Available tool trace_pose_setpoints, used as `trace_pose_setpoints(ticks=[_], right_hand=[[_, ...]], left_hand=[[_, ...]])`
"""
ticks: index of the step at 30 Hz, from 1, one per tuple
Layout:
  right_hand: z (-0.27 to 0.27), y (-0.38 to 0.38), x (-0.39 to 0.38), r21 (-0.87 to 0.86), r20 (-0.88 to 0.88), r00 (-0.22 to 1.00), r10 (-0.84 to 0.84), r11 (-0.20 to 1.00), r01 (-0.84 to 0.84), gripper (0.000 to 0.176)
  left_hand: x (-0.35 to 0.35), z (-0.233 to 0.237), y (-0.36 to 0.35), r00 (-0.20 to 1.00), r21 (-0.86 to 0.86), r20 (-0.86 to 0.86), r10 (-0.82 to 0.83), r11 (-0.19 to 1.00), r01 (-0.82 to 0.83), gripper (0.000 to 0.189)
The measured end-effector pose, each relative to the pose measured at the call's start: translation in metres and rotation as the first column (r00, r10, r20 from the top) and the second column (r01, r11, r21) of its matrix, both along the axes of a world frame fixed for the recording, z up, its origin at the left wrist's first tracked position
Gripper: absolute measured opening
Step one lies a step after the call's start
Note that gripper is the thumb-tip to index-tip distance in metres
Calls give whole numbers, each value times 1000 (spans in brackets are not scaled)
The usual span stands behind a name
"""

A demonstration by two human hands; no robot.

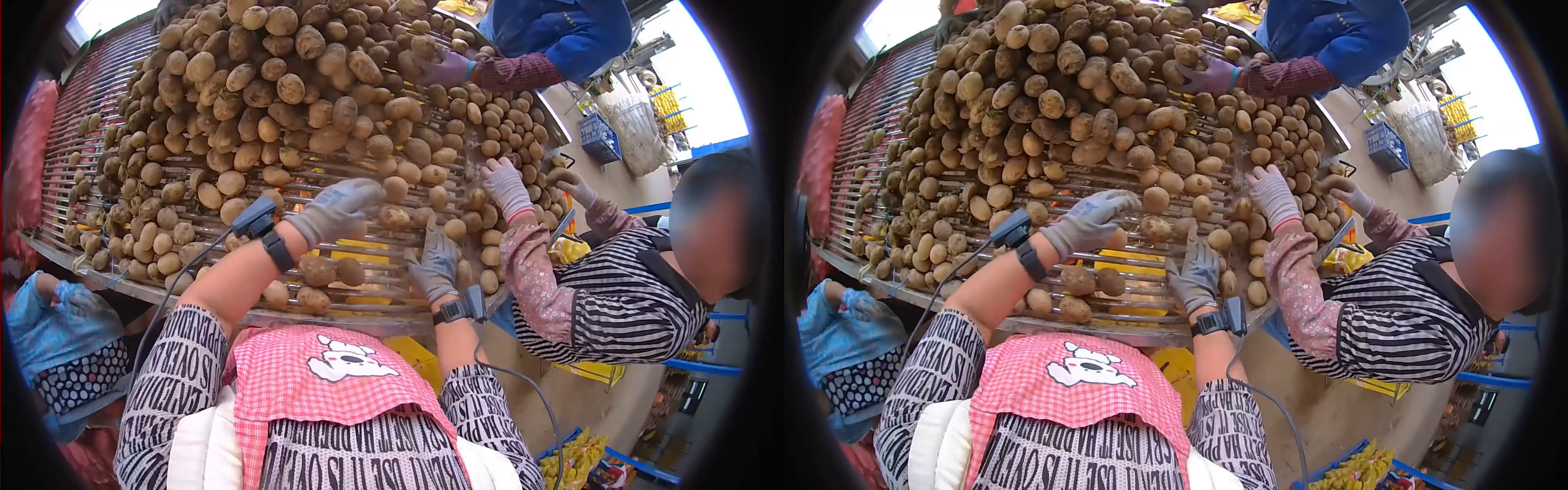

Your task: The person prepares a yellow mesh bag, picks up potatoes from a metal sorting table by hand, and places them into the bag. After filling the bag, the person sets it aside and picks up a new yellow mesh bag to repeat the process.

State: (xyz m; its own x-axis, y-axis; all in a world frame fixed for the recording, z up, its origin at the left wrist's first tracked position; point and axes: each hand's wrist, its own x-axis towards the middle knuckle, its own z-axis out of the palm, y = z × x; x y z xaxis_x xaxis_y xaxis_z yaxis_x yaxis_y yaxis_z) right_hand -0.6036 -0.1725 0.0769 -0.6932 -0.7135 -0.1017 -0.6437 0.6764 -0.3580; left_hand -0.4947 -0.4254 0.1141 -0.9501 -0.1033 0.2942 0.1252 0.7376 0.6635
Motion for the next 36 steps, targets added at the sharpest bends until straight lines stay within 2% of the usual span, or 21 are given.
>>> trace_pose_setpoints(ticks=[2, 3, 4, 5, 7, 9, 12, 14, 16, 18, 20, 22, 24, 26, 27, 28, 30, 32, 34, 35, 36], right_hand=[[-6, 14, 12, -28, -77, 997, -7, 1000, 4, 81], [-17, 21, 18, -1, -134, 991, 6, 1000, -7, 77], [-24, 26, 23, 26, -191, 981, 21, 1000, -16, 74], [-23, 26, 29, 14, -155, 987, -32, 999, 35, 67], [-29, 33, 31, -38, -178, 983, -54, 998, 48, 66], [-31, 36, 31, -84, -198, 977, -83, 994, 68, 65], [-32, 38, 31, -165, -203, 971, -127, 982, 94, 62], [-32, 34, 29, -182, -155, 971, -181, 971, 152, 60], [-29, 30, 28, -196, -157, 968, -194, 967, 162, 59], [-28, 25, 25, -182, -188, 952, -241, 961, 207, 58], [-24, 22, 17, -227, -176, 955, -239, 954, 197, 56], [-13, 12, 6, -320, 23, 980, -199, 927, 196, 56], [-18, -2, -5, -377, -24, 982, -189, 911, 166, 60], [-25, -18, -20, -313, -145, 977, -159, 944, 107, 64], [-27, -25, -29, -204, -127, 984, -126, 974, 98, 63], [-27, -30, -35, -205, -127, 984, -127, 974, 100, 63], [-3, -45, -44, 136, 97, 984, -151, 981, 137, 62], [-1, -47, -48, 163, 66, 987, -148, 977, 136, 55], [7, -42, -46, 43, 206, 965, -161, 987, 155, 51], [-10, -33, -46, -83, 222, 968, -118, 987, 139, 47], [-8, -27, -41, -86, 222, 969, -106, 988, 128, 47]], left_hand=[[-46, 23, 8, 963, -127, 266, 45, 992, -11, 43], [-64, 20, 10, 962, -126, 270, 41, 992, -7, 43], [-82, 10, 11, 959, -217, 280, 48, 976, 14, 46], [-95, -1, 11, 956, -305, 288, 57, 952, 35, 49], [-112, -25, 10, 940, -338, 321, 116, 941, 0, 53], [-121, -17, 19, 875, -391, 432, 220, 919, -38, 60], [-126, -9, 25, 792, -502, 533, 296, 865, 15, 55], [-117, -14, 28, 786, -462, 525, 325, 885, -57, 54], [-98, -32, 31, 817, -587, 393, 421, 799, -129, 53], [-80, -33, 25, 838, -588, 342, 425, 792, -162, 47], [-64, -27, 12, 826, -485, 450, 338, 870, -92, 44], [-53, -40, -4, 817, -461, 425, 389, 870, -175, 44], [-35, -44, -10, 801, -273, 450, 394, 915, -297, 39], [-20, -43, -6, 832, -240, 430, 350, 933, -268, 32], [-16, -39, -3, 853, -209, 438, 284, 955, -211, 30], [-13, -34, -3, 870, -176, 443, 216, 973, -152, 29], [-21, -17, 2, 829, -120, 520, 205, 979, -167, 29], [-29, -14, 5, 759, 227, 627, 174, 891, -393, 29], [-41, -9, 2, 770, 202, 591, 240, 880, -430, 36], [-50, -1, 1, 820, 68, 453, 349, 904, -422, 45], [-59, 4, 0, 855, -71, 292, 428, 902, -426, 55]])
